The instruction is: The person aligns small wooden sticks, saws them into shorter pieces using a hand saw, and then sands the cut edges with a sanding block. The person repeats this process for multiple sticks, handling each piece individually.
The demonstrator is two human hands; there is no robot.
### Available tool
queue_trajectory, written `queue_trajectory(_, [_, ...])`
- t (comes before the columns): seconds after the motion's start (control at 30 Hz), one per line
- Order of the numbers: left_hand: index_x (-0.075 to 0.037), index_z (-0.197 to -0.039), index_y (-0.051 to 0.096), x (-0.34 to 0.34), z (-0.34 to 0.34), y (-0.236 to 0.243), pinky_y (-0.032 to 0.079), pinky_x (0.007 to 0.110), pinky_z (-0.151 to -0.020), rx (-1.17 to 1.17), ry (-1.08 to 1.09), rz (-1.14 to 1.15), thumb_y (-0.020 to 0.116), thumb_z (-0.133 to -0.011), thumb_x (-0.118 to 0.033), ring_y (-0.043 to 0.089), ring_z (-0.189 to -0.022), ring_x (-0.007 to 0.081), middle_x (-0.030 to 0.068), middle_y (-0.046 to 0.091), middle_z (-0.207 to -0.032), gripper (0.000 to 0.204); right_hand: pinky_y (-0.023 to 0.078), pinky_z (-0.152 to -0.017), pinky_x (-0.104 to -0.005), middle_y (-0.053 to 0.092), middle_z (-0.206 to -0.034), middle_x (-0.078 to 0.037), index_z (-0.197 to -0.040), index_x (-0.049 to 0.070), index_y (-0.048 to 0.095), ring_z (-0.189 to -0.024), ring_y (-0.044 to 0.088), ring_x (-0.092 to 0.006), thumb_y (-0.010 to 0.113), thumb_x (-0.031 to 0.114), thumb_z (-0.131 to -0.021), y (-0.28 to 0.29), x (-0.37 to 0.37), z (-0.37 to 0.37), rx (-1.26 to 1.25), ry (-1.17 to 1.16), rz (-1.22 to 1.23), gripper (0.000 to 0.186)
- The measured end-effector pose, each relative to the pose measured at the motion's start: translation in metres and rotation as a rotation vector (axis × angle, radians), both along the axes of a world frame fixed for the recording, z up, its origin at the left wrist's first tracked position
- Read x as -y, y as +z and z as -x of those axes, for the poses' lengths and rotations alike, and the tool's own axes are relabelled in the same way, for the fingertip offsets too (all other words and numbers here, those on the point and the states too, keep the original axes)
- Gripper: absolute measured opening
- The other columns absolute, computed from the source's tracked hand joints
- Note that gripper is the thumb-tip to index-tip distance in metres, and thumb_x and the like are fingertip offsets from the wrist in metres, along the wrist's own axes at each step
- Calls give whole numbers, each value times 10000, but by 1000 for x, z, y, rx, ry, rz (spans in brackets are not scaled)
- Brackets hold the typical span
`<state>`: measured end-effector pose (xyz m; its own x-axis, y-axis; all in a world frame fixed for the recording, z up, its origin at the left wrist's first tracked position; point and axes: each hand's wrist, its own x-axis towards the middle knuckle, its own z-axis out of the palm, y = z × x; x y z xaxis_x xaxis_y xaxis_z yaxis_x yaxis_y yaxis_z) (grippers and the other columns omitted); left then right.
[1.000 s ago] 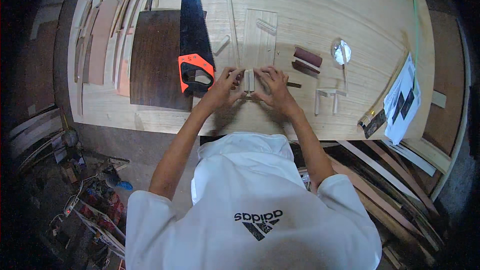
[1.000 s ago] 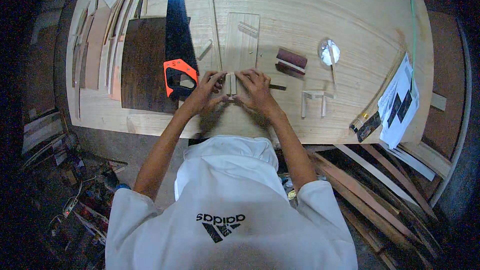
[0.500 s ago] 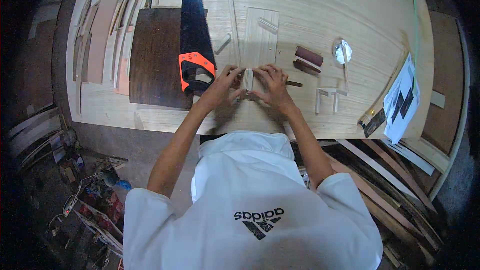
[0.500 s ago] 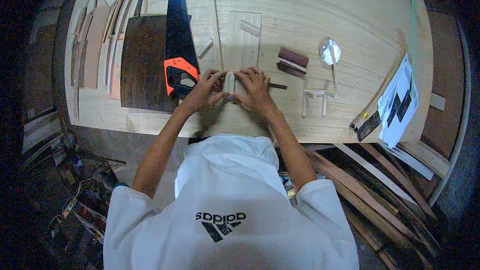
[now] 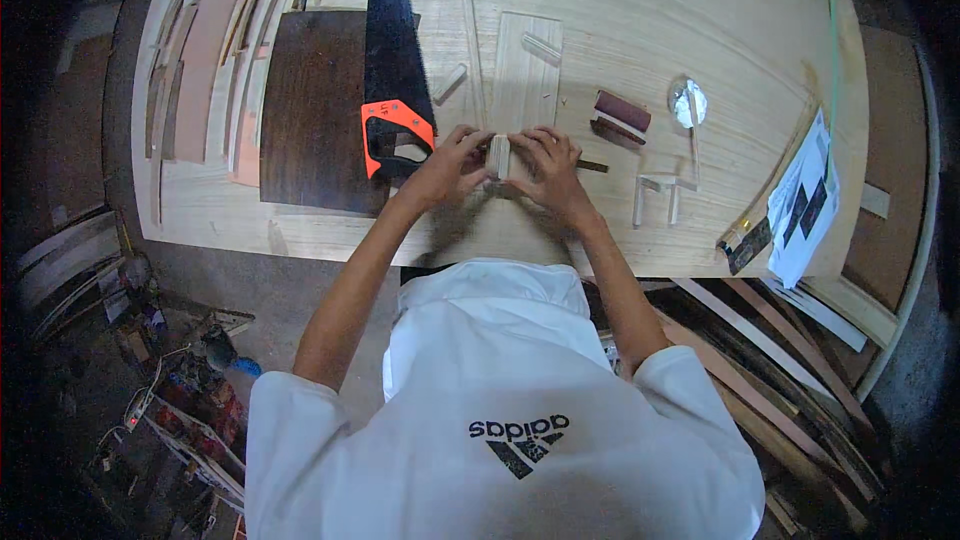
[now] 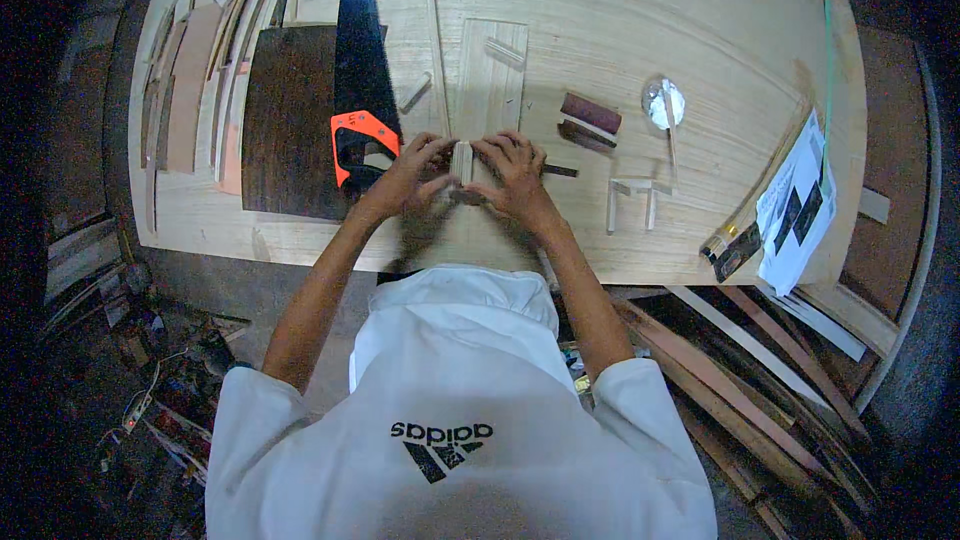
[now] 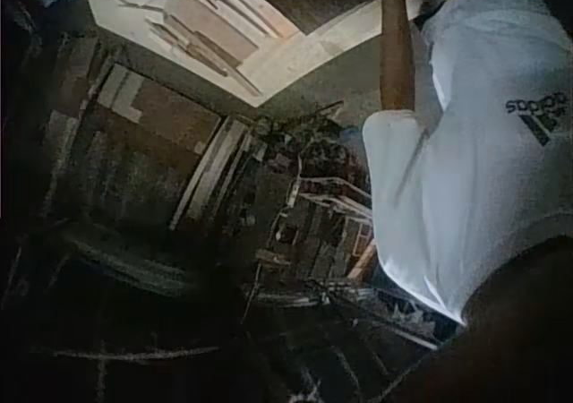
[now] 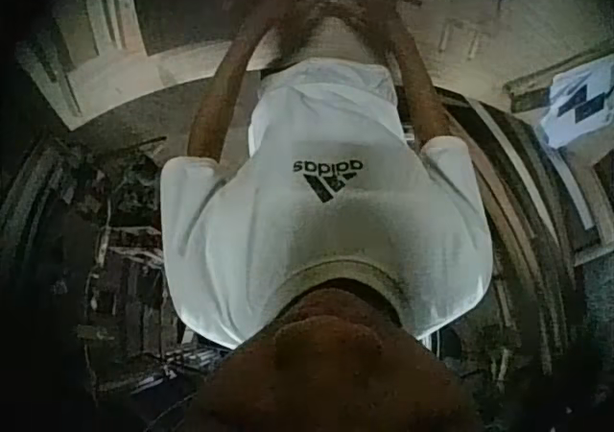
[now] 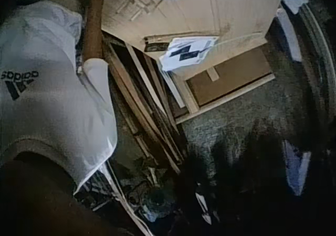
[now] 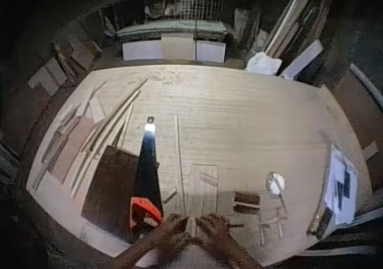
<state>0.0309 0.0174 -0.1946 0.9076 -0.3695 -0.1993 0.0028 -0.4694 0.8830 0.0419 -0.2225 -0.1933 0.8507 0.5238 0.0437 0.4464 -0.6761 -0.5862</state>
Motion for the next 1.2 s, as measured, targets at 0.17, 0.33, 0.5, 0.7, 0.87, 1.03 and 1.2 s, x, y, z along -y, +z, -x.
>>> queue_trajectory(0.17, [-22, -1226, 638, 9, -12, 8, 580, 345, -837, -70, 133, 4, 741, -881, -145, 705, -971, 260, 155, 635, -1120, 380, 233, -1101, -527, 530, -1353, -48, -1379, 178, 550, -1347, 380, -294, 818, 412, -717, 1, -1, 0, -4, 4, -4, 751])
queue_trajectory(0.33, [-44, -1208, 666, 15, -19, 13, 582, 351, -829, -120, 152, 1, 757, -867, -151, 715, -958, 257, 134, 655, -1117, 369, 223, -1108, -527, 530, -1348, -47, -1362, 173, 570, -1350, 373, -293, 821, 390, -715, -6, 0, -1, -8, -5, -43, 727])
queue_trajectory(0.5, [-49, -1202, 674, 16, -19, 11, 581, 359, -823, -167, 162, -1, 769, -850, -156, 716, -949, 254, 124, 656, -1118, 380, 226, -1102, -526, 537, -1324, -47, -1359, 190, 595, -1337, 376, -308, 810, 383, -728, -1, 0, 1, -20, -11, -34, 694])
queue_trajectory(0.7, [-62, -1152, 702, 16, -30, 16, 562, 360, -845, -127, 90, -144, 798, -809, -211, 708, -945, 266, 140, 678, -1043, 386, 252, -1062, -525, 544, -1286, -53, -1362, 212, 611, -1267, 410, -326, 812, 381, -727, 1, -2, 4, -27, -36, -24, 687])
queue_trajectory(0.87, [-44, -1031, 708, 20, -35, 13, 549, 421, -771, -78, 88, -179, 817, -776, -223, 697, -890, 309, 155, 692, -1002, 330, 277, -1031, -523, 546, -1263, -59, -1344, 228, 625, -1243, 420, -319, 808, 367, -733, 4, -3, 3, 2, -22, 5, 653])
queue_trajectory(1.03, [-47, -955, 692, 26, -52, 14, 539, 440, -772, -109, 16, -307, 852, -705, -220, 691, -897, 343, 169, 701, -935, 343, 288, -1023, -521, 539, -1274, -38, -1362, 248, 609, -1222, 431, -310, 814, 362, -722, 2, -2, 4, 52, -24, 34, 681])
queue_trajectory(1.2, [-59, -947, 699, 27, -54, 4, 541, 434, -773, -39, -18, -384, 874, -670, -241, 696, -909, 333, 163, 707, -910, 374, 302, -1010, -524, 523, -1281, -49, -1414, 245, 551, -1226, 427, -311, 821, 331, -713, -7, -4, 10, 95, -27, 78, 757])
